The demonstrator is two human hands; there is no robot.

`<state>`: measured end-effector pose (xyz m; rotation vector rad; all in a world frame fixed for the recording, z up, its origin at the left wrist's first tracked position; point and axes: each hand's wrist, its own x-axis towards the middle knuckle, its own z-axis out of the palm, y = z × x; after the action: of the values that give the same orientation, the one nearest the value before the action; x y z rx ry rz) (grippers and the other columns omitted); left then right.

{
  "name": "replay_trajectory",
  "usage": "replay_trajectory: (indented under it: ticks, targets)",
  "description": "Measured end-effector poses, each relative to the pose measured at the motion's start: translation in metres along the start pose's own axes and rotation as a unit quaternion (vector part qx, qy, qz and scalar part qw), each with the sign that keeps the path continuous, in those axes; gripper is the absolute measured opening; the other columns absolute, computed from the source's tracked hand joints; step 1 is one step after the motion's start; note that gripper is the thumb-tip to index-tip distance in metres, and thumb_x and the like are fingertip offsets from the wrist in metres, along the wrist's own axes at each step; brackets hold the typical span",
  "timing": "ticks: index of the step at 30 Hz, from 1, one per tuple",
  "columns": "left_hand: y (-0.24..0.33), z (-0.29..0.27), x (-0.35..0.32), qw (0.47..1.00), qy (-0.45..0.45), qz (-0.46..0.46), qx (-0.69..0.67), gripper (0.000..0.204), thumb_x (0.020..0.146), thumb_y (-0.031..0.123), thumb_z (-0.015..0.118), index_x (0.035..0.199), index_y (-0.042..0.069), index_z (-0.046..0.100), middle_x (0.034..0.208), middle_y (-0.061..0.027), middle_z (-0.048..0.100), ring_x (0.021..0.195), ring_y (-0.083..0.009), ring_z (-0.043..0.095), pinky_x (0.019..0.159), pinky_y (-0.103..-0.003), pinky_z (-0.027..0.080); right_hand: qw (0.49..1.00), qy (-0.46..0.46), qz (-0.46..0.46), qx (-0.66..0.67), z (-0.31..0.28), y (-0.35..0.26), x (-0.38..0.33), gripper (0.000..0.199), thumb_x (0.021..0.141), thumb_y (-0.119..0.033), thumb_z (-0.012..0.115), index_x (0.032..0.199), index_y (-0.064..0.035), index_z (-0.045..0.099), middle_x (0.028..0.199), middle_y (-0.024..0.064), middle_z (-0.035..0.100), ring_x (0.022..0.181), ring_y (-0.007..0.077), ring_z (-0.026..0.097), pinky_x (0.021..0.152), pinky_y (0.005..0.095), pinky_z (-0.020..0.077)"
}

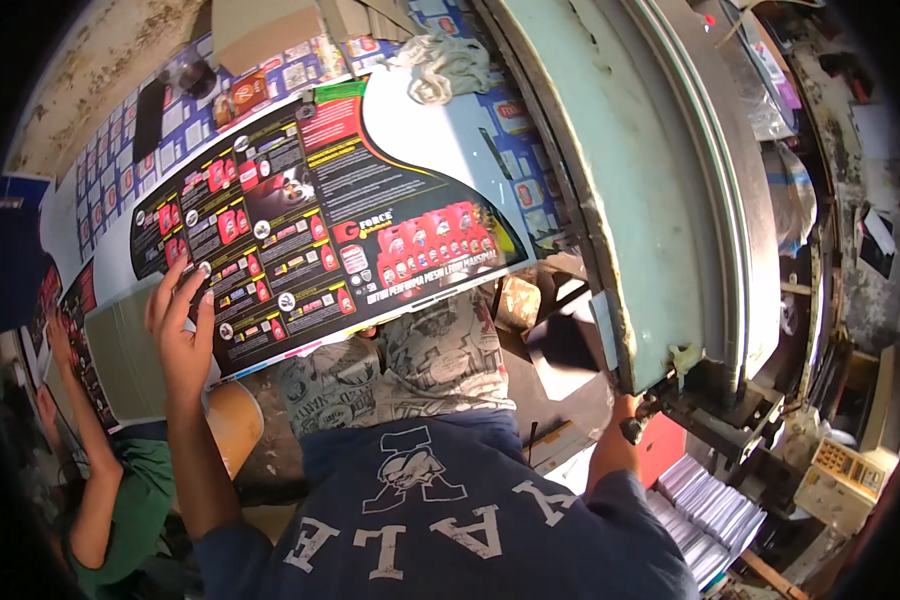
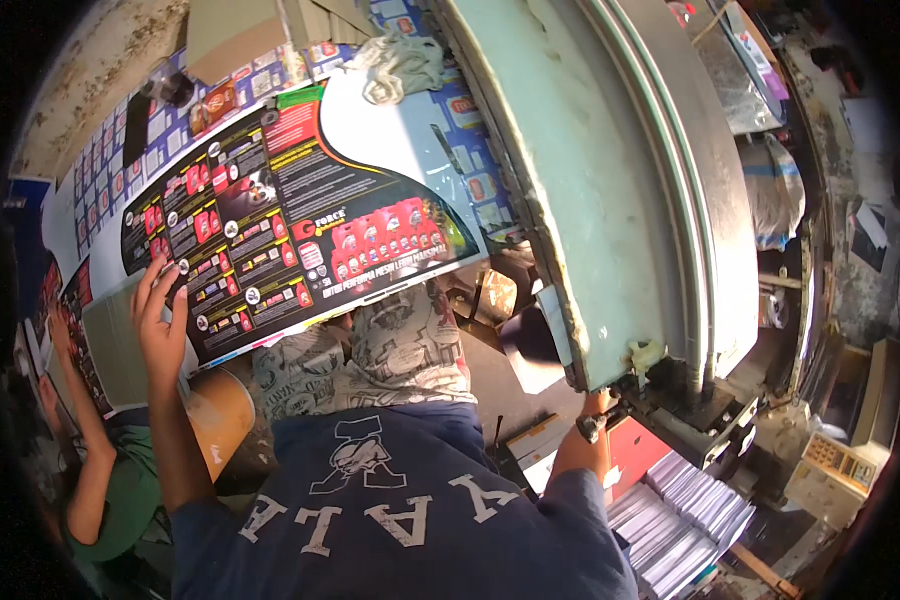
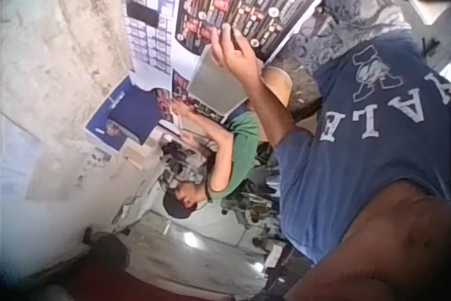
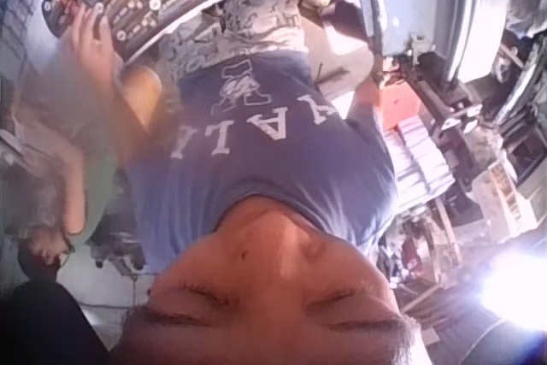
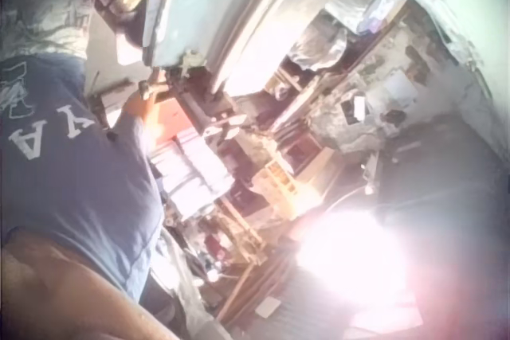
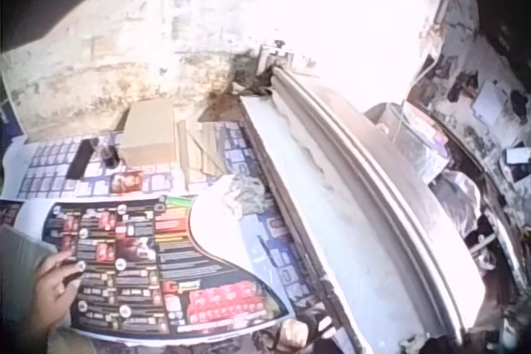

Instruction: The person assembles book covers by placing cardboard panels onto an adhesive sheet and pressing them down by hand. They pass the assembled covers through a rolling machine to press the layers together.

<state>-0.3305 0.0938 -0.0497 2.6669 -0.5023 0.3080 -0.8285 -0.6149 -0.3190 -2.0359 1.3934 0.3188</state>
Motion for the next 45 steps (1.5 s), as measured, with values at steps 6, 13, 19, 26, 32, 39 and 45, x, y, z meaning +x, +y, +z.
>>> replay_trajectory:
  ticks: [6,13,19,26,32,39,45]
  targets:
    - [-0.045,-0.035,-0.042,0.999,-0.030,-0.032,0.027,0.025,0.091,0.012,0.070,0.115,0.007,0.074,0.143,-0.0112,0.058,0.128,-0.0299,0.053,0.110,-0.042,0.036,0.996,-0.076,0.001,0.057,0.052,-0.006,0.023,0.029,0.082,-0.029,0.083,0.096,-0.0053,0.074,0.085,0.0037,0.068,0.086,0.0166,0.059,0.079,0.0347,0.0475]
    - [-0.032,-0.031,-0.050,0.996,-0.046,-0.039,0.064,0.029,0.090,0.013,0.071,0.118,0.006,0.072,0.141,-0.0107,0.060,0.129,-0.0306,0.053,0.112,-0.043,0.035,0.992,-0.061,-0.017,0.108,0.051,-0.005,0.015,0.030,0.087,-0.027,0.077,0.105,-0.0081,0.063,0.093,0.0027,0.066,0.083,0.0171,0.061,0.075,0.0327,0.0486]
    - [-0.005,-0.017,-0.029,0.999,-0.036,-0.029,0.006,0.027,0.092,0.010,0.069,0.119,0.004,0.071,0.139,-0.0097,0.062,0.125,-0.0290,0.057,0.112,-0.043,0.034,0.998,0.041,-0.046,0.031,0.016,-0.023,-0.004,0.031,0.091,-0.030,0.070,0.114,-0.0102,0.062,0.102,0.0073,0.067,0.089,0.0242,0.064,0.078,0.0385,0.0505]
    - [-0.001,-0.015,-0.011,1.000,-0.020,0.002,-0.007,0.026,0.094,0.009,0.068,0.118,0.003,0.070,0.135,-0.0101,0.065,0.122,-0.0272,0.060,0.113,-0.044,0.034,0.952,0.234,0.003,-0.196,-0.142,-0.042,-0.010,0.035,0.097,-0.034,0.062,0.124,-0.0127,0.061,0.113,0.0127,0.068,0.096,0.0325,0.066,0.082,0.0452,0.0527]
    - [-0.014,-0.006,-0.023,0.998,0.022,0.005,-0.058,0.026,0.094,0.007,0.066,0.119,0.002,0.070,0.132,-0.0105,0.067,0.122,-0.0273,0.061,0.114,-0.044,0.034,0.809,0.457,0.048,-0.366,-0.391,-0.156,-0.055,0.039,0.102,-0.038,0.055,0.132,-0.0148,0.060,0.122,0.0173,0.068,0.102,0.0396,0.069,0.086,0.0509,0.0545]
    - [-0.002,0.021,-0.015,0.983,0.057,-0.038,-0.168,0.027,0.097,0.004,0.063,0.123,-0.001,0.069,0.129,-0.0152,0.067,0.122,-0.0293,0.061,0.108,-0.039,0.043,0.719,0.498,-0.180,-0.450,-0.416,-0.519,-0.156,0.033,0.105,-0.041,0.044,0.121,-0.0206,0.064,0.101,0.0156,0.073,0.092,0.0407,0.070,0.076,0.0534,0.0546]
    - [0.035,0.018,0.013,0.976,0.092,-0.024,-0.196,0.025,0.095,0.006,0.066,0.119,-0.001,0.069,0.124,-0.0173,0.069,0.116,-0.0308,0.065,0.104,-0.040,0.047,0.623,0.422,-0.305,-0.583,-0.306,-0.646,-0.089,0.024,0.091,-0.009,0.061,0.114,-0.0141,0.061,0.102,0.0102,0.072,0.084,0.0296,0.076,0.067,0.0402,0.0619]
